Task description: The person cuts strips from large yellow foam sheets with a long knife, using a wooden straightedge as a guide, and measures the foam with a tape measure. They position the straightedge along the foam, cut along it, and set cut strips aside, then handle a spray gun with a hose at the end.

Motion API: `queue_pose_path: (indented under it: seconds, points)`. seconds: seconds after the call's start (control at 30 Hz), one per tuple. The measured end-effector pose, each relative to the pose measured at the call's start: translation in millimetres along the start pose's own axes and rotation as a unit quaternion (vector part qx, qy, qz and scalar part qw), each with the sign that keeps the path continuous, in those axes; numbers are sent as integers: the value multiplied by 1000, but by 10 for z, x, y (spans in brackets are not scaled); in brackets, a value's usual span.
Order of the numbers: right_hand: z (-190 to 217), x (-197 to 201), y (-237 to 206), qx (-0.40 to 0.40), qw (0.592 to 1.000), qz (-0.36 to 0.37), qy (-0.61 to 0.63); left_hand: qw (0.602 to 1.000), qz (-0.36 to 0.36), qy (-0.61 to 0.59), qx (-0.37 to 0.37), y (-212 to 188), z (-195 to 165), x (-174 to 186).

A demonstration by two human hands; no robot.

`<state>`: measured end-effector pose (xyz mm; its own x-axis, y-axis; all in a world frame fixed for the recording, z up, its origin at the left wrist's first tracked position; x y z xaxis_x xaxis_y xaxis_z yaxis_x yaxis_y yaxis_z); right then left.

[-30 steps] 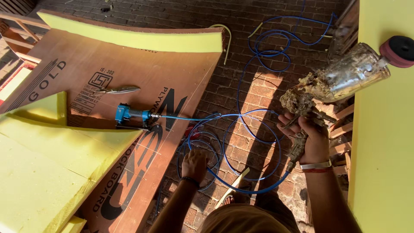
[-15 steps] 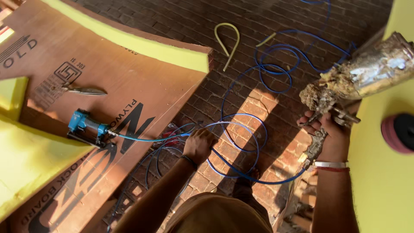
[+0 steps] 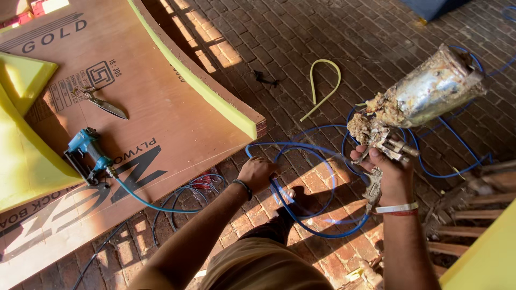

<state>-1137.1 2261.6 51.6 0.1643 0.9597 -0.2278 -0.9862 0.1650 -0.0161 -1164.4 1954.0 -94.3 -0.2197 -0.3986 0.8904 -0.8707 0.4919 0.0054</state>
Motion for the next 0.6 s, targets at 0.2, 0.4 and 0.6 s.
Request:
queue_pose_path:
  seconds: [0.2, 0.4, 0.6]
  points:
    - [-86, -120, 1608, -16, 991, 101, -86, 1000, -16, -5, -20, 1252, 276, -264]
    - [-150, -508, 3359, -51, 976, 200, -70, 983, -133, -97, 84, 2334, 666, 118]
    - [-398, -1258, 4905, -94, 940, 325, -38, 958, -171, -157, 166, 2746, 1302, 598]
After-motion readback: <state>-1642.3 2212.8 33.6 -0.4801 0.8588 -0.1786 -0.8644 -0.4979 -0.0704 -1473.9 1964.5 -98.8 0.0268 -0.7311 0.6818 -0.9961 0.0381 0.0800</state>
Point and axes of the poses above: each hand's wrist, its own y-axis towards the middle knuckle, its own x-axis out of the back of the hand, z = x × y, the point moved 2 cm from there along y, towards the middle knuckle, and after that the axes turned 2 degrees about -x, right-handed, at the moved point
